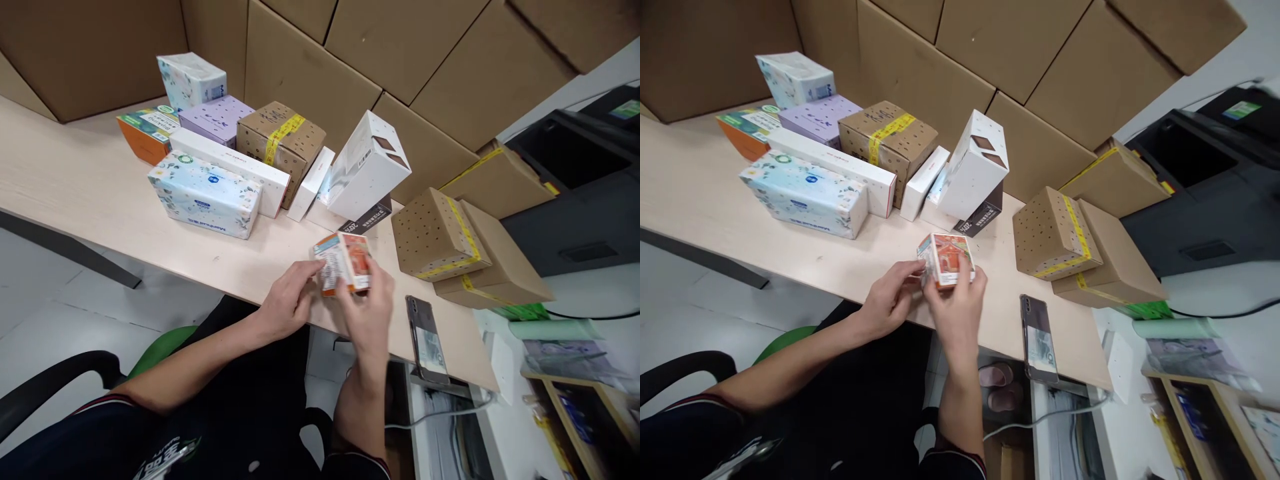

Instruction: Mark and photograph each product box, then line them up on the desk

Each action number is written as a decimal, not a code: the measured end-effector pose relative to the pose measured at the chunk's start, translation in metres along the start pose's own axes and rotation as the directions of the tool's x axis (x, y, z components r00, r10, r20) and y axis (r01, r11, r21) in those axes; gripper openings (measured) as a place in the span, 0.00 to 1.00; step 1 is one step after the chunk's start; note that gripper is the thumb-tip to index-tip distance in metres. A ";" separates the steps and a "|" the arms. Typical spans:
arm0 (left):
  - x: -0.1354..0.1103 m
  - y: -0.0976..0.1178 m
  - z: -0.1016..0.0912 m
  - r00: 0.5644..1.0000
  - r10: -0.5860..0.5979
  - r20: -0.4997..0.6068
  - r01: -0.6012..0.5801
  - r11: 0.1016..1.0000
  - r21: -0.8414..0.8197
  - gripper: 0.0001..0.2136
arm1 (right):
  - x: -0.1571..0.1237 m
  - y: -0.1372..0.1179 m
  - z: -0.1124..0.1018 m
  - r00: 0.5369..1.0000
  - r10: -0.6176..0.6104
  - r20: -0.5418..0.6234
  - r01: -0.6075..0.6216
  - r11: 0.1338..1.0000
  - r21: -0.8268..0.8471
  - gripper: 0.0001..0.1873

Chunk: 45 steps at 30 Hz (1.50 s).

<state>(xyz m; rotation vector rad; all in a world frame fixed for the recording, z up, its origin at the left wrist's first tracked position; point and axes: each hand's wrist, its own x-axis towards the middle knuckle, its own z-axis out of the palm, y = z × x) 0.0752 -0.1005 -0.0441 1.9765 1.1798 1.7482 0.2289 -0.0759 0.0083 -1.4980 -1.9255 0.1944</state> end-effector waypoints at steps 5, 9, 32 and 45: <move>-0.001 -0.001 -0.002 0.999 -0.037 -0.014 0.037 0.999 -0.021 0.33 | 0.020 0.035 -0.059 0.949 0.050 -0.310 -0.102 0.983 -0.152 0.37; 0.000 0.002 -0.002 0.999 -0.021 0.040 0.019 0.998 0.055 0.30 | 0.064 0.061 -0.074 0.952 0.145 -0.269 -0.210 0.950 -0.231 0.40; 0.006 0.006 -0.003 0.991 -0.061 0.117 0.040 0.984 0.176 0.19 | 0.163 0.089 0.002 0.954 -0.181 -0.239 0.123 0.963 -0.242 0.25; 0.006 0.007 -0.004 0.989 -0.066 0.132 0.039 0.980 0.194 0.16 | 0.171 0.064 0.002 0.992 -0.079 -0.103 0.063 0.987 -0.147 0.18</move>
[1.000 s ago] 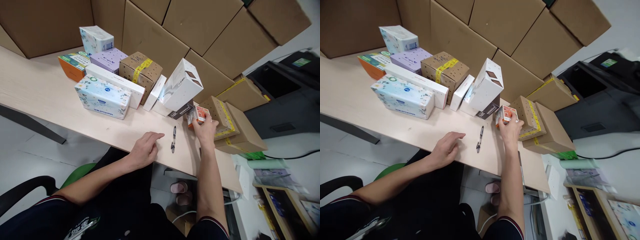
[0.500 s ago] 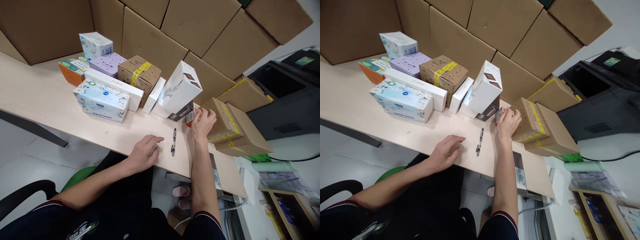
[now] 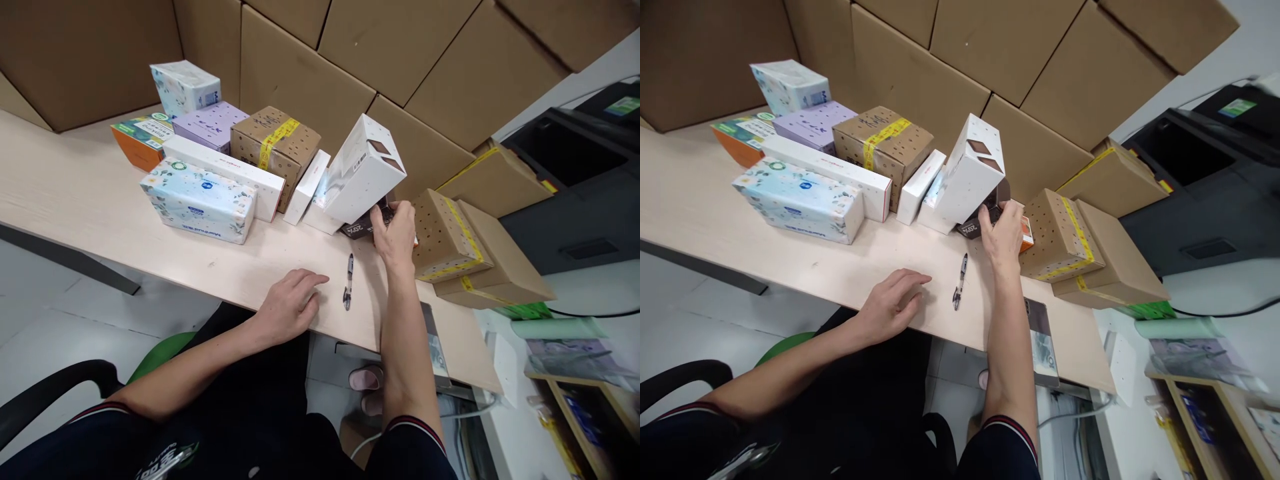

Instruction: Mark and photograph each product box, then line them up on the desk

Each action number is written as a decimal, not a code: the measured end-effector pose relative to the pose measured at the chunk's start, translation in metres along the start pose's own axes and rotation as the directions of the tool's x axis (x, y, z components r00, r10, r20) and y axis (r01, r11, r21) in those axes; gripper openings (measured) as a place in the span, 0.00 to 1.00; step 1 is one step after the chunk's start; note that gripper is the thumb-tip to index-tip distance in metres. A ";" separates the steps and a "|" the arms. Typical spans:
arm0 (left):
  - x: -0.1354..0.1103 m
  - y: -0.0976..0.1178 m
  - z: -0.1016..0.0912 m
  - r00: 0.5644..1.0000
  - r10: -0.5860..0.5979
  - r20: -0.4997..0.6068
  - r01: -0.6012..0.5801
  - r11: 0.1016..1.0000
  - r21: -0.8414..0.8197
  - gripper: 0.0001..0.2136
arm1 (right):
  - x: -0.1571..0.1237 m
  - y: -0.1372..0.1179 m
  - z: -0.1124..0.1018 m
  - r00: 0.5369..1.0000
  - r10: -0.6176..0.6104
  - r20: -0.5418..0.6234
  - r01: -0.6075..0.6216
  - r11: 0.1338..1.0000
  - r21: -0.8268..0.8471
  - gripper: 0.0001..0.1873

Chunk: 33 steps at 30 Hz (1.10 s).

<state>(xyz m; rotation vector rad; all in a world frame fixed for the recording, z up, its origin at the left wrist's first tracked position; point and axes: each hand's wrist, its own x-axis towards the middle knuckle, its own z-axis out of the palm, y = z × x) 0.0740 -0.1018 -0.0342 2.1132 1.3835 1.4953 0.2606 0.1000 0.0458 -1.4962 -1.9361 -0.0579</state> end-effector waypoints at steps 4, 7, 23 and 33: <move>0.000 0.000 0.000 1.000 -0.011 0.000 0.011 1.000 -0.005 0.16 | 0.005 0.003 0.007 0.972 0.215 -0.095 -0.214 0.977 0.018 0.16; 0.000 -0.001 0.000 1.000 -0.020 0.006 0.020 1.000 -0.020 0.15 | 0.007 0.009 0.007 0.939 0.295 -0.176 -0.281 0.955 0.098 0.12; -0.001 -0.008 0.001 0.953 -0.214 -0.214 0.141 0.939 -0.312 0.15 | -0.134 0.003 -0.096 0.626 0.011 -0.779 0.314 0.912 0.265 0.14; 0.000 -0.015 -0.014 0.866 -0.381 -0.325 0.181 0.844 -0.505 0.19 | -0.132 -0.040 -0.014 0.951 -0.162 -0.265 0.286 0.788 0.545 0.16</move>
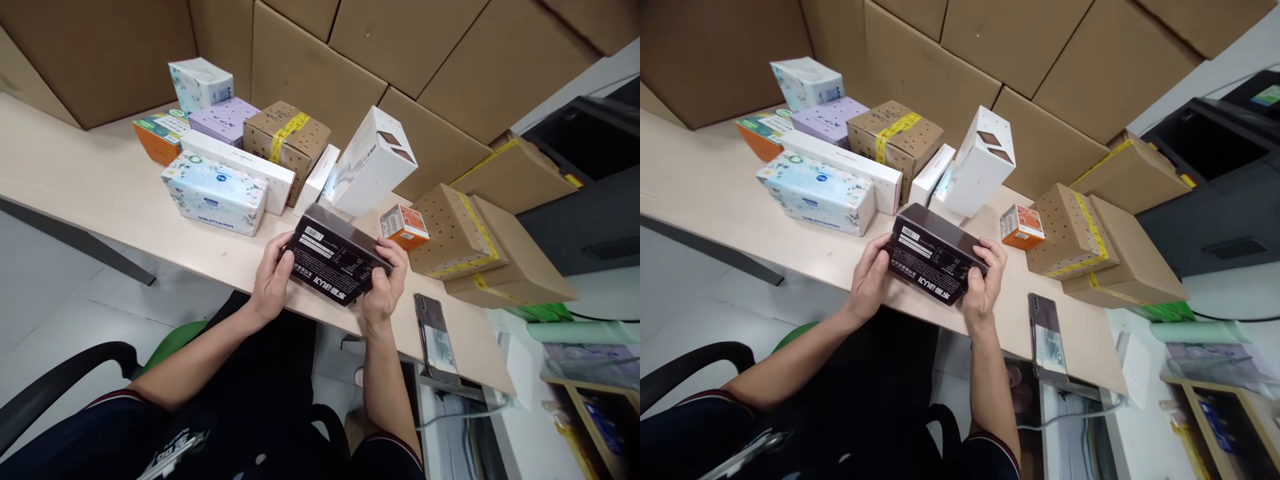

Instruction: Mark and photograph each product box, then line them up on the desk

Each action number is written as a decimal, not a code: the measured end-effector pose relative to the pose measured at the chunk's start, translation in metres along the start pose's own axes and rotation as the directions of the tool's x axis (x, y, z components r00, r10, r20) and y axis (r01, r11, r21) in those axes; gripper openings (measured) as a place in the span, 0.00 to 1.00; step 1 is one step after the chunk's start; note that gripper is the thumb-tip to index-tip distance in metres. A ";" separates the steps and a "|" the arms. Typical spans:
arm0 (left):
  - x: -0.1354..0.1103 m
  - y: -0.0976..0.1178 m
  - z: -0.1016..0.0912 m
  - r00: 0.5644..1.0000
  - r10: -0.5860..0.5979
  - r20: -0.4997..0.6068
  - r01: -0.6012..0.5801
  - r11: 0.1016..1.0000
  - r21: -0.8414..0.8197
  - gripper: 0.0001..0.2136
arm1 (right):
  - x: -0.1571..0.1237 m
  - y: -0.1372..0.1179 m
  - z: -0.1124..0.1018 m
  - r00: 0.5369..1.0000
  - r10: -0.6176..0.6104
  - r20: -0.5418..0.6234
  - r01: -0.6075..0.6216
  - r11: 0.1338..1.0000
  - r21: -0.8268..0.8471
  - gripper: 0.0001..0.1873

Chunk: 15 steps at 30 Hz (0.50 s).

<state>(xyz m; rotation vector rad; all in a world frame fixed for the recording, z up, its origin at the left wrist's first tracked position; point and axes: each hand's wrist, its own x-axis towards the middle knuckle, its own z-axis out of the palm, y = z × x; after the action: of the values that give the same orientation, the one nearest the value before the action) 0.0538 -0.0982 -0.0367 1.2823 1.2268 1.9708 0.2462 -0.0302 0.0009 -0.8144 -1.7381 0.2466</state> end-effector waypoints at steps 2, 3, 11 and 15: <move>0.004 0.000 -0.002 1.000 -0.025 0.000 0.025 0.999 -0.027 0.19 | -0.003 0.005 -0.003 0.991 0.090 0.100 -0.088 0.996 -0.021 0.20; 0.006 -0.001 -0.003 0.999 -0.034 0.006 0.034 0.998 -0.046 0.19 | -0.004 0.008 -0.005 0.985 0.131 0.116 -0.131 0.991 -0.014 0.22; 0.003 -0.002 -0.007 0.999 0.010 0.038 -0.007 0.998 -0.063 0.22 | -0.003 0.007 -0.006 0.888 0.448 0.101 -0.459 0.877 0.145 0.26; 0.005 -0.003 -0.009 0.997 0.006 0.073 -0.005 1.000 -0.002 0.21 | 0.001 0.003 -0.009 0.856 0.509 0.086 -0.513 0.822 0.246 0.29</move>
<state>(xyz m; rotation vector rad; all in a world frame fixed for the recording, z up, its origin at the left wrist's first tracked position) 0.0437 -0.0969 -0.0389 1.3454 1.1874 1.9115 0.2557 -0.0292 0.0028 -1.0729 -1.4281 0.8316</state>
